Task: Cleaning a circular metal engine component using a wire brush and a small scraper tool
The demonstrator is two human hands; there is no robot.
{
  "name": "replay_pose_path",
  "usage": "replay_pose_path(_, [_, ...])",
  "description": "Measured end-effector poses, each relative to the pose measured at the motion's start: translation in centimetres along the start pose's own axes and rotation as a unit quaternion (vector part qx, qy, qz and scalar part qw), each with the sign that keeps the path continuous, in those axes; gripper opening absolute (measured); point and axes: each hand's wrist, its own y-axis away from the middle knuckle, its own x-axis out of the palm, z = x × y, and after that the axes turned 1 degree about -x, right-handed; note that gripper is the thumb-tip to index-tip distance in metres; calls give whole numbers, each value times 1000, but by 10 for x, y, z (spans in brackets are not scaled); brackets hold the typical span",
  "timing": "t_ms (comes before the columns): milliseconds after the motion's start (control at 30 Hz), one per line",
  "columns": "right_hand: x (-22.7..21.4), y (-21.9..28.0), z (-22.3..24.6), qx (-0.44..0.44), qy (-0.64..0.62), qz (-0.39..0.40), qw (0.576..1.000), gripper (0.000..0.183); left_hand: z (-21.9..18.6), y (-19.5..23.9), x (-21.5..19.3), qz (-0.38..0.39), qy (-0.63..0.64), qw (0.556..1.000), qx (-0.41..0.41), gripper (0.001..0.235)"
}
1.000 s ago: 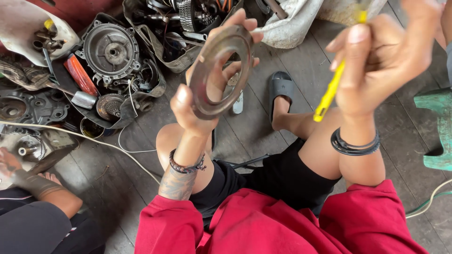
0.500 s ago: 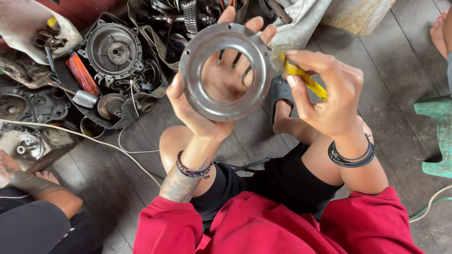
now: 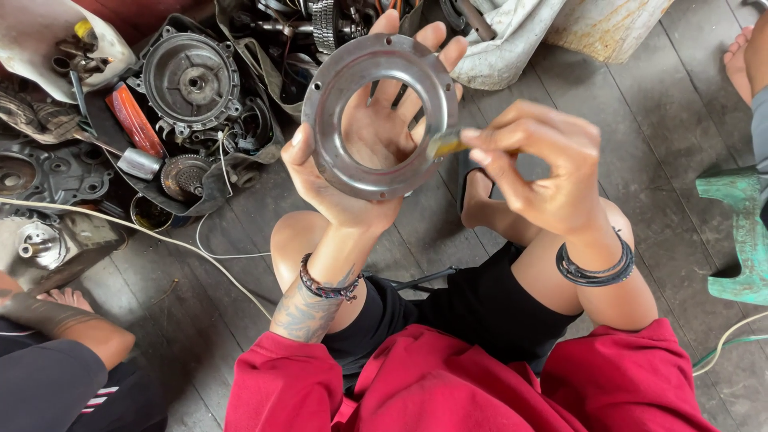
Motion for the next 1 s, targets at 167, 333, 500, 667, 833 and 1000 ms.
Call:
replay_pose_path(167, [0, 4, -1, 6, -44, 26, 999, 13, -1, 0, 6, 32, -16, 999, 20, 119])
replay_pose_path(333, [3, 5, -5, 5, -69, 30, 997, 12, -6, 0, 16, -33, -19, 999, -7, 135])
replay_pose_path(500, [-1, 4, -3, 8, -40, 2, 999, 12, -3, 0, 20, -45, -24, 999, -14, 139])
replay_pose_path(667, [1, 5, -3, 2, -65, 32, 997, 12, -3, -1, 14, -31, -30, 999, -7, 136])
replay_pose_path(833, [-1, 5, -3, 22, -38, -15, 999, 15, -1, -1, 26, -67, -13, 997, -24, 142])
replay_pose_path(1000, [0, 7, -5, 16, -52, 6, 998, 12, -2, 0, 21, -52, -16, 998, -8, 137])
